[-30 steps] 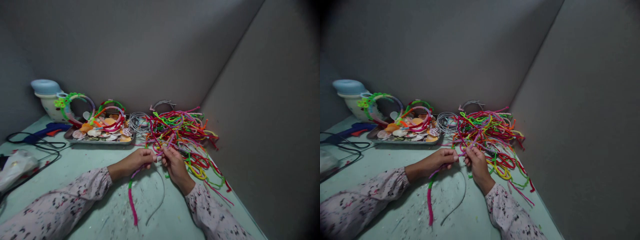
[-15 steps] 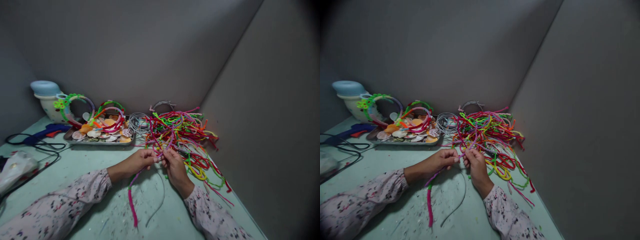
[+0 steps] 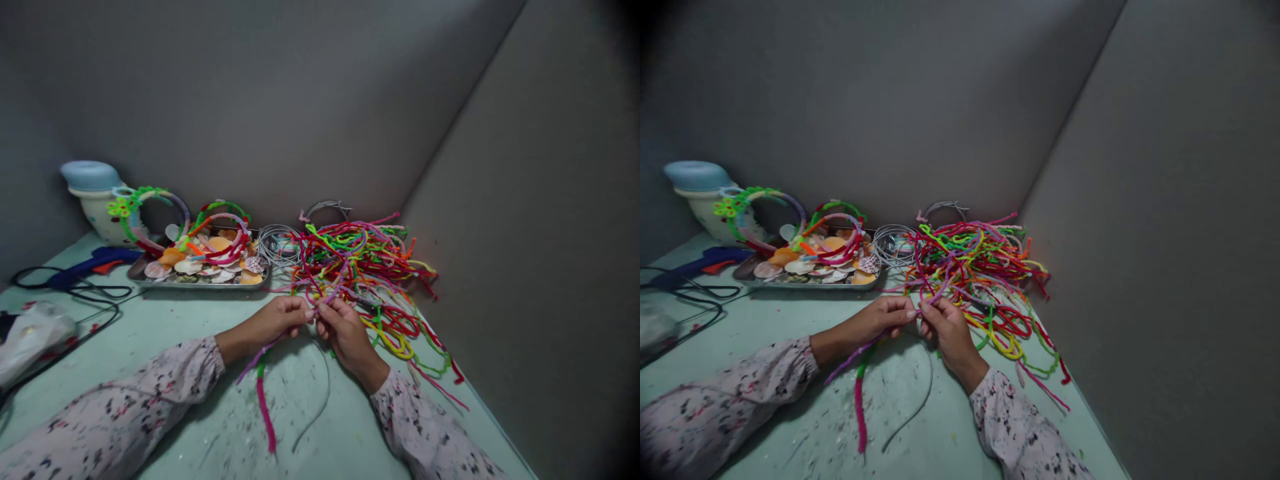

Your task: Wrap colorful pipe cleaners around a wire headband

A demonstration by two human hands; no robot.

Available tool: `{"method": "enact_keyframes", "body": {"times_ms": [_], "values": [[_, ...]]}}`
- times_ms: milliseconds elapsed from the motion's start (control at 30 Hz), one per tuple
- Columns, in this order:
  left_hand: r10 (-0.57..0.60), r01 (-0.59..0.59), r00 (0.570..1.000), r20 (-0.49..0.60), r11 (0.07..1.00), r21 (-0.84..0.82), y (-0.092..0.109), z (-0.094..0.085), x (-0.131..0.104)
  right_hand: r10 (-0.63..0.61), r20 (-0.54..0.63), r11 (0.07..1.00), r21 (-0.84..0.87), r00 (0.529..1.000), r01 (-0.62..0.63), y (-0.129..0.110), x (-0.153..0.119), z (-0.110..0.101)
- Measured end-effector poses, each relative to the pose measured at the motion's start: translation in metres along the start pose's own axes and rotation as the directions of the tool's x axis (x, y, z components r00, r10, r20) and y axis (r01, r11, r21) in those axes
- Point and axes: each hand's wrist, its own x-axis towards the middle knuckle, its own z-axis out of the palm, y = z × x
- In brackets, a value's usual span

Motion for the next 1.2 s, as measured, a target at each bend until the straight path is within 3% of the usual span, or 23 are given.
{"method": "enact_keyframes", "body": {"times_ms": [267, 433, 533, 800, 1000, 1200], "values": [[0.014, -0.015, 1.000, -0.008, 1.000, -0.017, 0.002, 0.002, -0.001, -0.041, -0.108, 0.999, -0.024, 0.993, 0.039, -0.001, 0.002, -0.001], [-0.016, 0.016, 1.000, 0.001, 1.000, -0.021, -0.003, -0.001, 0.002, 0.018, -0.085, 0.999, 0.048, 0.996, -0.014, -0.003, 0.005, -0.003], [-0.062, 0.062, 0.998, 0.014, 0.998, -0.011, -0.008, -0.004, 0.004, -0.009, -0.095, 0.995, 0.097, 0.995, 0.018, -0.004, 0.006, -0.005], [-0.035, 0.036, 0.999, 0.035, 0.999, -0.039, -0.009, -0.009, 0.004, -0.073, -0.209, 0.970, 0.212, 0.975, 0.118, -0.007, 0.009, -0.008], [-0.035, 0.035, 0.999, 0.041, 0.999, -0.001, -0.001, -0.002, -0.001, -0.089, -0.303, 0.970, 0.190, 0.949, 0.152, -0.010, 0.010, -0.008], [-0.005, 0.005, 1.000, 0.030, 1.000, 0.017, 0.007, 0.004, -0.004, -0.083, -0.304, 0.960, 0.231, 0.949, 0.158, -0.012, 0.011, -0.006]]}}
